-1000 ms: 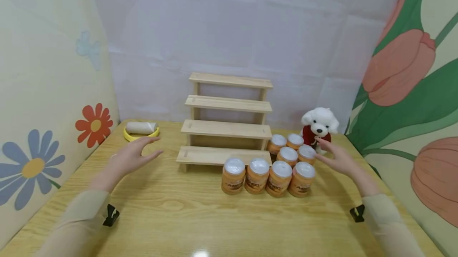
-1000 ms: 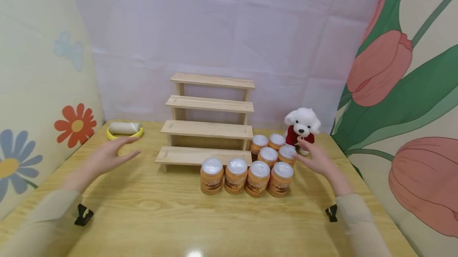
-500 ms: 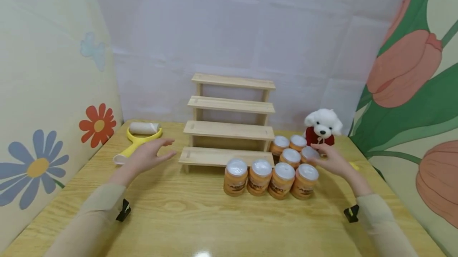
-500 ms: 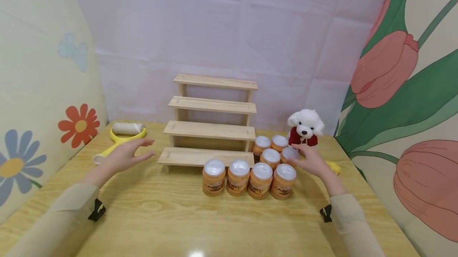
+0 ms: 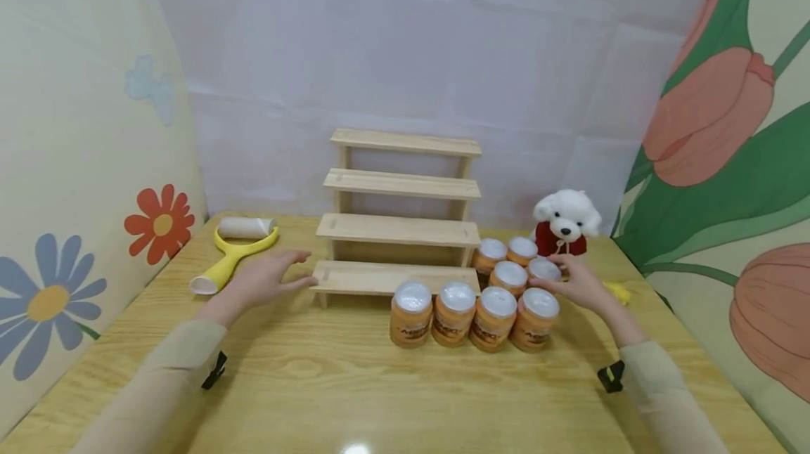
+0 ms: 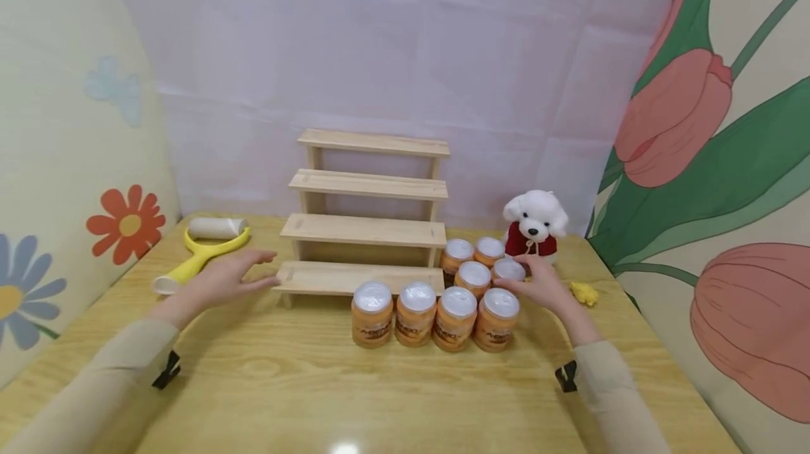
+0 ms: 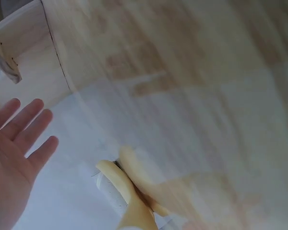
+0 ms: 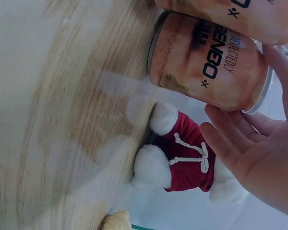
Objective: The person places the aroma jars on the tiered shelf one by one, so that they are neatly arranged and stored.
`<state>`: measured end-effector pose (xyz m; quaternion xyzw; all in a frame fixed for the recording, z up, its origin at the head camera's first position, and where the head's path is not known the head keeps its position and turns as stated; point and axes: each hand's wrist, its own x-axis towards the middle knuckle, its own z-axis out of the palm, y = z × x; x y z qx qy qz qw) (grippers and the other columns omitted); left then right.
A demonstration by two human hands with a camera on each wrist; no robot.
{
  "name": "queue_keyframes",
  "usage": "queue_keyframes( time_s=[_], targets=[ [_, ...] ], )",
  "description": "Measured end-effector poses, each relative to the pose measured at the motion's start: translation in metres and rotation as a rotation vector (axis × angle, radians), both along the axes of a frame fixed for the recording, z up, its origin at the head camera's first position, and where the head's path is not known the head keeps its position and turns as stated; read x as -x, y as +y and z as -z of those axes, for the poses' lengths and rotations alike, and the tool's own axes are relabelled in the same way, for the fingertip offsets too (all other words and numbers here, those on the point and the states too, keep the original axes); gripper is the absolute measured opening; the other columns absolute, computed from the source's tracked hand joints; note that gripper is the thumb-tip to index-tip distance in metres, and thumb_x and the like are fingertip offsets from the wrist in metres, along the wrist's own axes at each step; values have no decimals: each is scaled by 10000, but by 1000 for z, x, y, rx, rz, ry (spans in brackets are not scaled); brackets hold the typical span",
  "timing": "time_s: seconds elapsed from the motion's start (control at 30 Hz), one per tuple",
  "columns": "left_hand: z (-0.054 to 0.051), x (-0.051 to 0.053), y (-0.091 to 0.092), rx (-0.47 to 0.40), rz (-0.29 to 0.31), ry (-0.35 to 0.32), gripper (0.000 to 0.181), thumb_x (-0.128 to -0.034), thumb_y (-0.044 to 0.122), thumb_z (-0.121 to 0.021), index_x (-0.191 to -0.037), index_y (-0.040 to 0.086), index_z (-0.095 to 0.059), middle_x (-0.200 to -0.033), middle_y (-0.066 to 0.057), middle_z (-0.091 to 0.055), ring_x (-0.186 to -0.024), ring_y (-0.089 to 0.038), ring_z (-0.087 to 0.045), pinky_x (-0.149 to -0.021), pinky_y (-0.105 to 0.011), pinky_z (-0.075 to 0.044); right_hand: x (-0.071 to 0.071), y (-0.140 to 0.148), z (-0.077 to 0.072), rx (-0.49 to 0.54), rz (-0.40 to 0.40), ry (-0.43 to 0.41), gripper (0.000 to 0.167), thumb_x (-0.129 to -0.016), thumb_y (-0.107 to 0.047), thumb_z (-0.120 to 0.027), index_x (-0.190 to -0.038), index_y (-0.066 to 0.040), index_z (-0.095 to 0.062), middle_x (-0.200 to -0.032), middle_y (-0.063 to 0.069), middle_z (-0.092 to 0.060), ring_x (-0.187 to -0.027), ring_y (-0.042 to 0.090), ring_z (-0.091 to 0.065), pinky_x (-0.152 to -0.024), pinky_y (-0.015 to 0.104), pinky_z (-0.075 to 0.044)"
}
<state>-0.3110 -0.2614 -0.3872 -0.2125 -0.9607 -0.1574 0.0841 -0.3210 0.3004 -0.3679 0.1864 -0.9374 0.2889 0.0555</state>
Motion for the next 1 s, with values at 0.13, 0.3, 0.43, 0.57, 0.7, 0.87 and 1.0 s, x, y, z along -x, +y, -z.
queue_keyframes(
  time_s=[0.13, 0.3, 0.43, 0.57, 0.7, 0.87, 1.0],
  targets=[
    [3, -2, 1, -49, -16, -75, 739, -911, 582, -471, -1391, 21, -419, -1308, -238, -534, -1164, -420, -524, -953, -576, -435, 0, 3, 1, 9, -4, -34, 638, -906, -289, -631, -1347, 108, -397, -1334, 323, -443, -1133, 465, -505, -906, 540, -483],
    [7, -1, 2, -95, 8, -74, 685, -930, 521, -491, -1388, 16, -424, -1347, -220, -506, -1193, -392, -511, -981, -580, -414, -1, 8, 0, 37, -27, -97, 639, -931, -267, -596, -1384, 106, -343, -1386, 339, -373, -1186, 504, -451, -935, 556, -463],
    [9, 1, 7, -100, 47, -73, 672, -936, 502, -495, -1397, 19, -419, -1377, -201, -486, -1200, -379, -512, -996, -579, -403, -2, 11, -1, 43, -44, -118, 649, -939, -274, -582, -1404, 96, -320, -1413, 339, -340, -1210, 516, -424, -958, 569, -442],
    [9, 2, 10, -86, 61, -81, 662, -945, 508, -470, -1402, 32, -416, -1389, -195, -475, -1211, -380, -500, -1007, -580, -392, 0, 14, 1, 39, -65, -124, 653, -945, -256, -574, -1422, 88, -290, -1429, 347, -303, -1227, 531, -397, -972, 583, -426],
    [9, 1, 11, -76, 65, -71, 645, -949, 498, -471, -1393, 33, -433, -1379, -191, -488, -1203, -372, -511, -1009, -572, -396, 0, 14, 2, 36, -56, -131, 659, -940, -252, -581, -1426, 83, -288, -1423, 354, -307, -1219, 532, -405, -957, 582, -435],
    [9, -1, 13, -82, 73, -68, 632, -949, 475, -488, -1390, 24, -436, -1374, -193, -492, -1193, -372, -519, -1005, -571, -401, 0, 12, 2, 27, 1, -131, 718, -921, -343, -599, -1426, 69, -298, -1418, 331, -340, -1199, 496, -441, -935, 556, -456],
    [9, -1, 15, -96, 86, -65, 626, -948, 447, -506, -1386, 6, -432, -1369, -205, -493, -1182, -375, -528, -1003, -565, -408, 1, 12, 2, 28, 11, -129, 756, -904, -364, -619, -1423, 78, -292, -1415, 331, -341, -1203, 491, -434, -932, 557, -454]
  ],
)
